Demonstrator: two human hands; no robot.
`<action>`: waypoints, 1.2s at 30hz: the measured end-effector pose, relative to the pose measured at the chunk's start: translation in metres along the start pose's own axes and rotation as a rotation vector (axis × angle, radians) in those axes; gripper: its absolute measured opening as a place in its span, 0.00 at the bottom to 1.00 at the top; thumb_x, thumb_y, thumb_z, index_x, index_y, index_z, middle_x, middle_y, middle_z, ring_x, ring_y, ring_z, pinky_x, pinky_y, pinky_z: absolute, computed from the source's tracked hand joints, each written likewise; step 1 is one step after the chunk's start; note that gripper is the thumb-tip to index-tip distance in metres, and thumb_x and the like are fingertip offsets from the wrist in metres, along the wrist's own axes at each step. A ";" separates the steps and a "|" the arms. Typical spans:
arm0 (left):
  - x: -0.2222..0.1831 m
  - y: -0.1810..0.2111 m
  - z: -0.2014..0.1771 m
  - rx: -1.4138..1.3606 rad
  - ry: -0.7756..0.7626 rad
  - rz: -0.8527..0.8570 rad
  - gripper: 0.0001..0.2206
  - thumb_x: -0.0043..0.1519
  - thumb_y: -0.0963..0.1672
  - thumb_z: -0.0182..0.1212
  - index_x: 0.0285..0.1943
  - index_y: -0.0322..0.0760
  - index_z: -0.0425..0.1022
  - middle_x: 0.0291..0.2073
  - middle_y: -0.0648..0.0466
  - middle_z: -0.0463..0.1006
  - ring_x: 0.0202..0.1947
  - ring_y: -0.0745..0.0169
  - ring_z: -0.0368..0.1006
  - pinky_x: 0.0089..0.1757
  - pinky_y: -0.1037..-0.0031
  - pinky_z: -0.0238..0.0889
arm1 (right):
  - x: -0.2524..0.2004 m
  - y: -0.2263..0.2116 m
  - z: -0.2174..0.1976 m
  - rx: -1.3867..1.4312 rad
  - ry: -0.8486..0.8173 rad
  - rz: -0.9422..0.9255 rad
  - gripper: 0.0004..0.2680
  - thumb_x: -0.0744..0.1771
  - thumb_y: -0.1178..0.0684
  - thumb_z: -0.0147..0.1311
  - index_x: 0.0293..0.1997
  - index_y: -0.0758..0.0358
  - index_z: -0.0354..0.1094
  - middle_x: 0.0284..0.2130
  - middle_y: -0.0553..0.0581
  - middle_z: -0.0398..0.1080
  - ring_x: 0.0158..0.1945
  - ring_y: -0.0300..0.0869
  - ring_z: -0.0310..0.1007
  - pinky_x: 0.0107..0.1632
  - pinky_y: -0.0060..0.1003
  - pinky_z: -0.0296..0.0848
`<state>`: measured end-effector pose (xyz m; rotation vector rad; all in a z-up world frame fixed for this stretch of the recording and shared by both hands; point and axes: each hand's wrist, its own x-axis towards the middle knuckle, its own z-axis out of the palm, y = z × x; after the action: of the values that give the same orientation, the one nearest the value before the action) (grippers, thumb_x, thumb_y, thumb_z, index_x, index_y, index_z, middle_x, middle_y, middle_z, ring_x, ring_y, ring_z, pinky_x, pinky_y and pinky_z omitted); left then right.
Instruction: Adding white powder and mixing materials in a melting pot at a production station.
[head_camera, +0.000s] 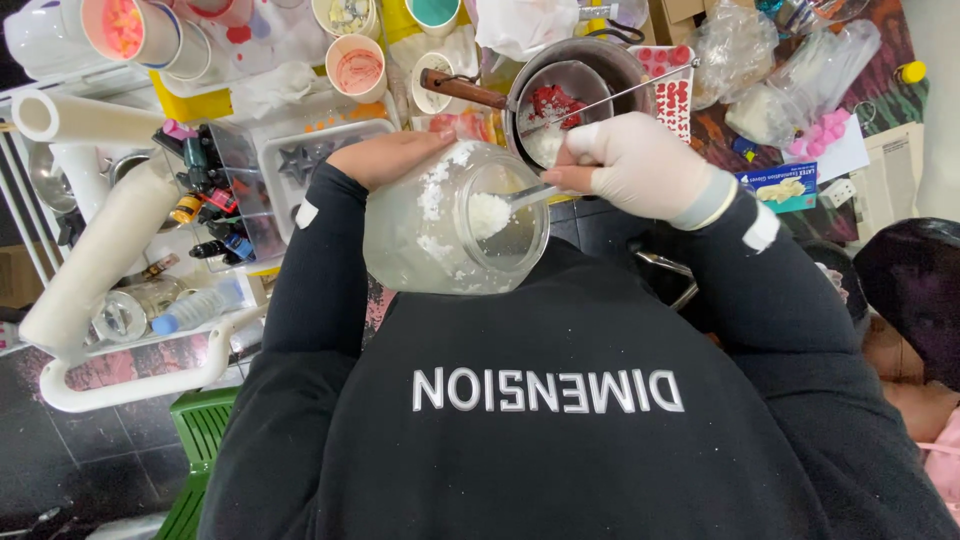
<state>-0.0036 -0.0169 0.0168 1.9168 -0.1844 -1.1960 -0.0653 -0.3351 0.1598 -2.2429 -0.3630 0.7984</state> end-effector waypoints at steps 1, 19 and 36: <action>0.001 -0.002 0.000 0.018 0.017 0.019 0.38 0.63 0.64 0.42 0.70 0.38 0.70 0.63 0.48 0.74 0.62 0.59 0.69 0.60 0.75 0.57 | -0.003 0.001 -0.004 0.036 0.026 0.001 0.09 0.68 0.46 0.58 0.39 0.61 0.75 0.21 0.52 0.71 0.26 0.36 0.68 0.33 0.34 0.67; 0.010 -0.012 -0.010 0.000 0.011 0.053 0.35 0.65 0.62 0.43 0.69 0.35 0.69 0.63 0.50 0.74 0.61 0.65 0.68 0.61 0.76 0.55 | -0.002 0.090 -0.037 -0.179 0.536 -0.124 0.09 0.72 0.50 0.64 0.43 0.66 0.76 0.25 0.55 0.69 0.28 0.40 0.67 0.32 0.36 0.65; -0.002 0.003 -0.011 0.056 0.035 0.023 0.36 0.64 0.63 0.42 0.69 0.37 0.69 0.64 0.46 0.74 0.63 0.59 0.68 0.61 0.73 0.56 | -0.019 0.096 -0.014 -1.061 0.685 -0.748 0.12 0.65 0.56 0.60 0.54 0.61 0.76 0.28 0.48 0.64 0.32 0.42 0.65 0.35 0.39 0.63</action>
<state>0.0050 -0.0112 0.0224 1.9777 -0.2226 -1.1518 -0.0690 -0.4188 0.1074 -2.7352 -1.3845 -0.7327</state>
